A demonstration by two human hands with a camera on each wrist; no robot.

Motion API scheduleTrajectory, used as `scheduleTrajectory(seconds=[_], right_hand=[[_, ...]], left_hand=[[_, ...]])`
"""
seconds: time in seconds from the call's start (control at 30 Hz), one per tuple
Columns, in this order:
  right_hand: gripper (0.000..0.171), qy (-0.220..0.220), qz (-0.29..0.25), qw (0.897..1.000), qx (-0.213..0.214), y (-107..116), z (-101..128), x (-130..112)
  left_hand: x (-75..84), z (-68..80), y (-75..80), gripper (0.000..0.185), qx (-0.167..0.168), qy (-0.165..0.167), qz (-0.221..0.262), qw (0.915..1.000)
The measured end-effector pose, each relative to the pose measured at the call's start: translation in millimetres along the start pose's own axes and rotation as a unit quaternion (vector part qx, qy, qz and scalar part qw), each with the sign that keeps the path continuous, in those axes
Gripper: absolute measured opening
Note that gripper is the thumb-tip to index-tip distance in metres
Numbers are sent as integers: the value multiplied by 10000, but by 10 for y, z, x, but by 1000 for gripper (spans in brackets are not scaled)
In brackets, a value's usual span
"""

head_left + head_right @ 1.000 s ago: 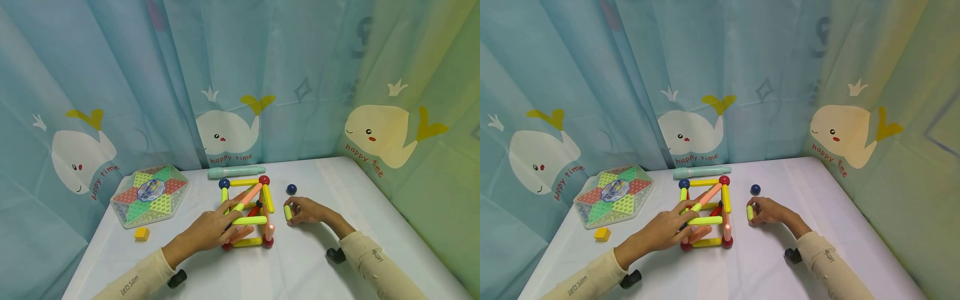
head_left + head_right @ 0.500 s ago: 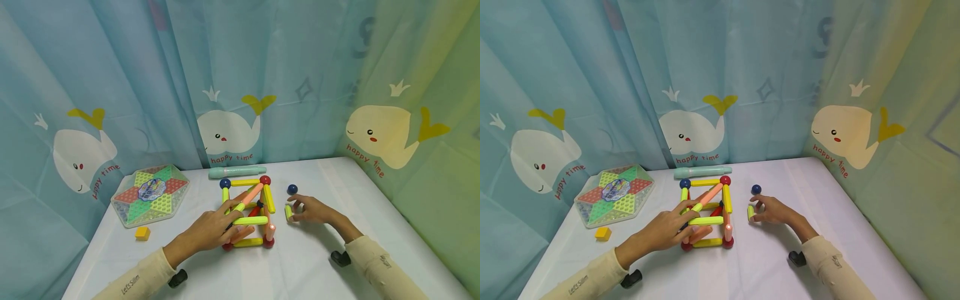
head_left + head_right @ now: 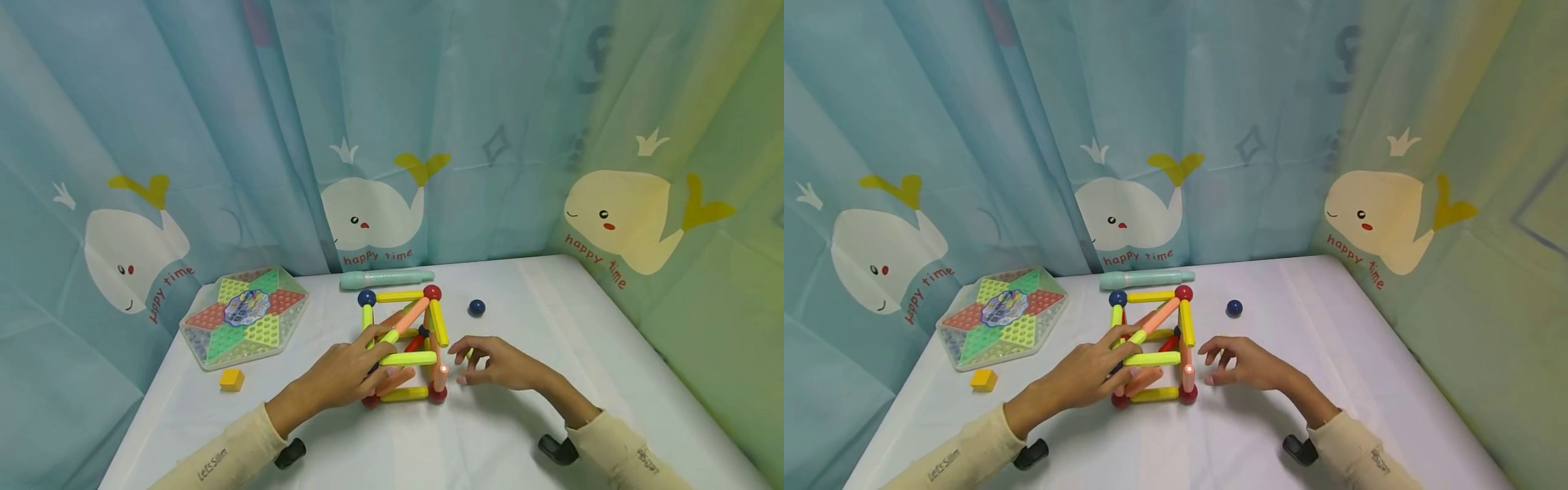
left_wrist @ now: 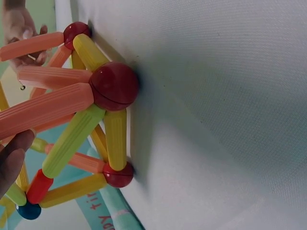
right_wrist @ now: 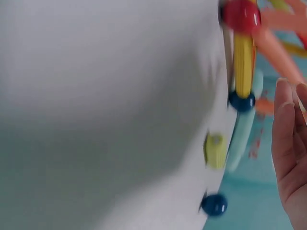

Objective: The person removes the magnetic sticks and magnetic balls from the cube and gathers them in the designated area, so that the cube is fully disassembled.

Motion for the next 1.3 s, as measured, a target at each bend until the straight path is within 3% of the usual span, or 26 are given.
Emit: scheduleTrajectory(seconds=[0.23, 0.37, 0.43, 1.3], right_hand=[[28, 456, -250, 9986, -18, -275, -22, -221], [7, 895, -82, 9959, 114, -326, -26, -335], [5, 1013, 21, 9947, 161, -331, -27, -368], [4, 916, 141, 9957, 36, -369, -103, -421]], left_hand=[[11, -6, 15, 25, 83, -38, -24, 10000], [10, -4, 13, 23, 88, -38, 7, 10000], [11, -3, 12, 23, 91, -55, -33, 9999], [-25, 52, 56, 27, 186, -100, -103, 9997]])
Point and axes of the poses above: each hand's wrist, its own z-axis away from the middle knuckle, its own y-axis out of the back of the hand, x = y × z, the point moved 10 cm from there along -z, towards the middle knuckle, and after that the axes turned 7 degrees about z, right-handed, at the moved point
